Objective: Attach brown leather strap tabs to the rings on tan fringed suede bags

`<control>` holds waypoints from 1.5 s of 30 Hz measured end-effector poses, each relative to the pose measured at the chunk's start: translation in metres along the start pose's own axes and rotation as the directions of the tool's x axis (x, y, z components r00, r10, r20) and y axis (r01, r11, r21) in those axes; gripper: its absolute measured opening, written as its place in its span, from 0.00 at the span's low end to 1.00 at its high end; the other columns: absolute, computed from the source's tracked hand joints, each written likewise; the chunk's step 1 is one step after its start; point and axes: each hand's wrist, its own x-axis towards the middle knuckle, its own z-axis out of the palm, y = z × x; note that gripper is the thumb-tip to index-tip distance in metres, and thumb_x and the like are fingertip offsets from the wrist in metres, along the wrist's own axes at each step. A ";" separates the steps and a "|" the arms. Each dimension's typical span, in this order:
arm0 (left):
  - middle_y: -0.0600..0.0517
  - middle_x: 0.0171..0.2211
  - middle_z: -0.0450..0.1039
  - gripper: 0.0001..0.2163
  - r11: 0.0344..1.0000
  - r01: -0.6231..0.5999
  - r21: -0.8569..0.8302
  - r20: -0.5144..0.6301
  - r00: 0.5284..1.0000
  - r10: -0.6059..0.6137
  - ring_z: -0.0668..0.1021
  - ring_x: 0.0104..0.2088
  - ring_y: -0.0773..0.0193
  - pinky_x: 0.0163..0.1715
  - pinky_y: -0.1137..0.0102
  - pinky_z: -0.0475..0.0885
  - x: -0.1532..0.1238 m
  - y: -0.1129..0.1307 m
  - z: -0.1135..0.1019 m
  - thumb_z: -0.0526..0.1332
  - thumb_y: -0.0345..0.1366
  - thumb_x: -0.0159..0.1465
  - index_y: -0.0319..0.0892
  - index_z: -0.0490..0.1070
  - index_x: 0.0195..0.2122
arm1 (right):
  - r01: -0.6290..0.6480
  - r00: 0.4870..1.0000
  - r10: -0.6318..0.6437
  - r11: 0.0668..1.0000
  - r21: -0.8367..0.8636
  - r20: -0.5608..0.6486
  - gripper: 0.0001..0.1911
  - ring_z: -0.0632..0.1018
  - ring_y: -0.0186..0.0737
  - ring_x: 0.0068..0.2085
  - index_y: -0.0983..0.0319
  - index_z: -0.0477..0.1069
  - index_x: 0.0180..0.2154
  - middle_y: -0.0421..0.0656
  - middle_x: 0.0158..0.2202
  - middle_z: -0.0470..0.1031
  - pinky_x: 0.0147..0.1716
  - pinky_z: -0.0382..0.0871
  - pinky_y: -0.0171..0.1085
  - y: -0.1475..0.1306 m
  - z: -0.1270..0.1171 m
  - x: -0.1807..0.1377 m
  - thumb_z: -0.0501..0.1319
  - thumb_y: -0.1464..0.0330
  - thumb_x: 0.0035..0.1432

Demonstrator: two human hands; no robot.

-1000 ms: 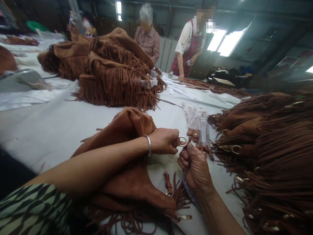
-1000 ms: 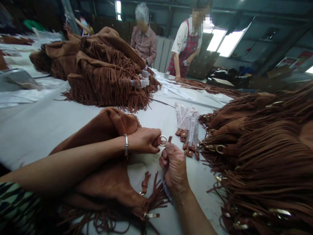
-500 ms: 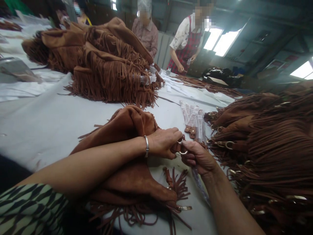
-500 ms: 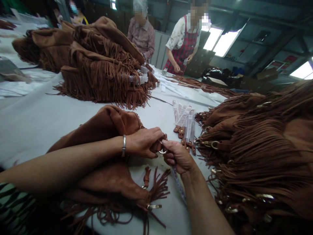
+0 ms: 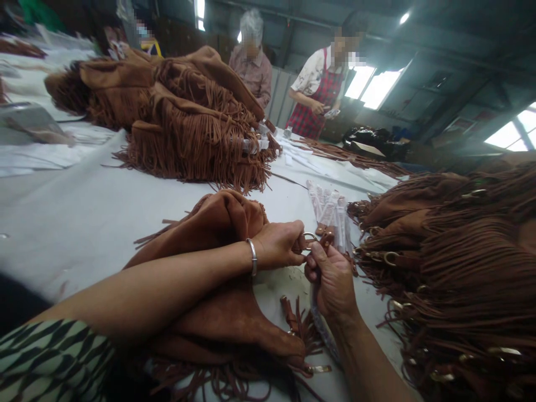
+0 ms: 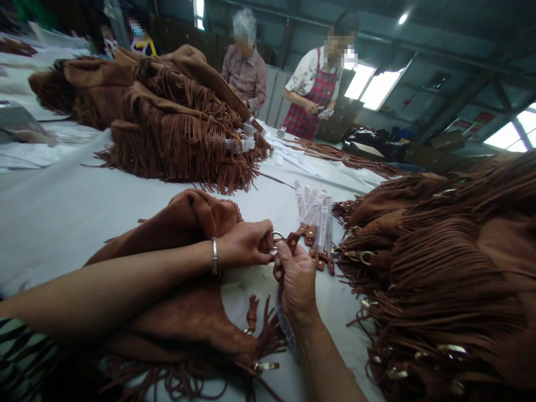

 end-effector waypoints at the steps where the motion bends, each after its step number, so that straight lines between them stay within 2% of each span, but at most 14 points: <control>1: 0.57 0.26 0.70 0.11 1.000 -0.013 0.005 0.018 1.000 0.013 0.71 0.25 0.68 0.23 0.76 0.59 -0.001 0.000 0.000 0.63 0.40 0.52 0.43 0.63 0.32 | -0.036 0.999 0.036 0.999 0.025 0.022 0.14 0.58 0.23 0.17 0.64 0.66 0.27 0.32 0.18 0.59 0.12 0.52 0.21 -0.002 -0.003 0.003 0.69 0.64 0.47; 3: 0.57 0.27 0.70 0.12 0.998 -0.053 0.022 0.049 0.997 0.052 0.71 0.26 0.68 0.22 0.76 0.59 -0.002 0.001 -0.001 0.63 0.39 0.52 0.42 0.63 0.35 | -0.188 0.975 0.179 0.980 0.059 0.134 0.15 0.54 0.22 0.17 0.64 0.65 0.26 0.31 0.17 0.55 0.12 0.50 0.21 -0.009 -0.012 0.011 0.70 0.65 0.45; 6: 0.55 0.32 0.70 0.17 0.986 -0.162 0.047 0.046 0.986 0.160 0.72 0.28 0.67 0.25 0.75 0.62 -0.003 -0.001 -0.001 0.63 0.35 0.51 0.41 0.62 0.41 | -0.416 0.850 0.409 0.908 -0.052 0.333 0.14 0.51 0.20 0.16 0.65 0.66 0.26 0.30 0.17 0.54 0.11 0.47 0.21 -0.024 -0.029 0.027 0.71 0.67 0.44; 8: 0.53 0.36 0.70 0.18 0.966 -0.256 0.044 0.005 0.967 0.256 0.72 0.33 0.67 0.29 0.75 0.65 -0.003 -0.005 -0.001 0.63 0.32 0.51 0.40 0.63 0.43 | -0.457 0.795 0.471 0.879 -0.135 0.383 0.14 0.52 0.20 0.16 0.66 0.68 0.27 0.32 0.18 0.56 0.11 0.46 0.20 -0.033 -0.036 0.034 0.71 0.67 0.45; 9: 0.52 0.37 0.69 0.18 0.953 -0.300 0.029 -0.013 0.954 0.300 0.72 0.35 0.66 0.32 0.75 0.66 -0.002 -0.006 -0.001 0.63 0.32 0.52 0.40 0.64 0.44 | -0.457 0.785 0.482 0.874 -0.161 0.388 0.14 0.52 0.20 0.17 0.66 0.69 0.29 0.32 0.19 0.57 0.11 0.46 0.20 -0.037 -0.038 0.036 0.71 0.67 0.45; 12: 0.52 0.38 0.69 0.20 0.932 -0.361 -0.045 -0.015 0.933 0.360 0.72 0.37 0.66 0.36 0.75 0.66 -0.001 -0.011 -0.001 0.65 0.35 0.54 0.40 0.66 0.47 | -0.438 0.790 0.489 0.872 -0.218 0.370 0.14 0.54 0.21 0.17 0.66 0.69 0.31 0.32 0.18 0.58 0.11 0.48 0.21 -0.040 -0.039 0.035 0.70 0.66 0.46; 17: 0.53 0.34 0.70 0.17 0.920 -0.375 -0.117 0.060 0.922 0.383 0.72 0.33 0.68 0.32 0.76 0.65 0.000 -0.014 -0.002 0.67 0.38 0.55 0.39 0.70 0.45 | -0.429 0.787 0.478 0.878 -0.211 0.390 0.15 0.53 0.22 0.16 0.65 0.68 0.28 0.31 0.16 0.56 0.11 0.46 0.22 -0.028 -0.044 0.031 0.71 0.65 0.45; 20: 0.52 0.33 0.70 0.18 0.902 -0.405 -0.150 0.021 0.911 0.413 0.73 0.34 0.68 0.33 0.76 0.66 0.001 -0.018 0.002 0.66 0.39 0.56 0.38 0.70 0.45 | -0.423 0.812 0.440 0.896 -0.135 0.383 0.15 0.54 0.21 0.15 0.65 0.67 0.27 0.31 0.15 0.57 0.12 0.46 0.23 -0.019 -0.050 0.034 0.71 0.64 0.44; 23: 0.53 0.33 0.71 0.18 0.892 -0.425 -0.155 -0.032 0.904 0.426 0.73 0.34 0.68 0.34 0.76 0.66 0.002 -0.024 0.006 0.66 0.39 0.56 0.38 0.70 0.46 | -0.407 0.847 0.412 0.909 -0.091 0.336 0.16 0.54 0.21 0.14 0.65 0.68 0.27 0.30 0.15 0.55 0.13 0.47 0.24 -0.013 -0.056 0.033 0.69 0.60 0.47; 27: 0.53 0.34 0.68 0.20 0.910 -0.391 -0.138 -0.018 0.920 0.392 0.72 0.33 0.70 0.34 0.76 0.66 0.006 -0.028 0.006 0.63 0.40 0.59 0.43 0.68 0.52 | -0.412 0.848 0.456 0.887 -0.206 0.269 0.17 0.55 0.22 0.14 0.65 0.69 0.30 0.31 0.15 0.56 0.13 0.46 0.24 -0.014 -0.062 0.021 0.65 0.56 0.52; 32: 0.53 0.34 0.67 0.17 0.928 -0.337 -0.161 0.041 0.937 0.347 0.71 0.33 0.69 0.35 0.76 0.65 0.011 -0.029 0.002 0.62 0.40 0.61 0.42 0.68 0.50 | -0.334 0.862 0.431 0.878 -0.342 0.265 0.19 0.56 0.22 0.14 0.65 0.70 0.33 0.33 0.16 0.60 0.13 0.46 0.25 -0.019 -0.059 0.012 0.61 0.54 0.55; 36: 0.54 0.33 0.67 0.17 0.927 -0.353 -0.130 0.095 0.926 0.366 0.71 0.33 0.69 0.33 0.77 0.65 0.011 -0.030 0.004 0.63 0.39 0.59 0.42 0.69 0.49 | -0.257 0.903 0.371 0.871 -0.419 0.216 0.20 0.55 0.22 0.14 0.65 0.70 0.33 0.34 0.16 0.62 0.13 0.44 0.25 -0.022 -0.053 0.013 0.59 0.53 0.56; 39: 0.53 0.32 0.68 0.17 0.921 -0.376 -0.098 0.092 0.918 0.385 0.72 0.32 0.69 0.32 0.77 0.64 0.010 -0.030 0.006 0.66 0.37 0.56 0.40 0.71 0.47 | -0.233 0.927 0.339 0.856 -0.461 0.160 0.19 0.54 0.22 0.14 0.65 0.69 0.35 0.33 0.16 0.60 0.12 0.43 0.24 -0.021 -0.051 0.014 0.60 0.53 0.55; 45: 0.53 0.30 0.70 0.14 0.908 -0.412 -0.076 0.101 0.903 0.418 0.71 0.29 0.72 0.30 0.79 0.64 0.010 -0.029 0.006 0.64 0.37 0.58 0.36 0.71 0.43 | -0.228 0.931 0.336 0.843 -0.486 0.146 0.20 0.51 0.24 0.15 0.63 0.69 0.39 0.31 0.16 0.57 0.13 0.43 0.24 -0.015 -0.053 0.017 0.62 0.54 0.53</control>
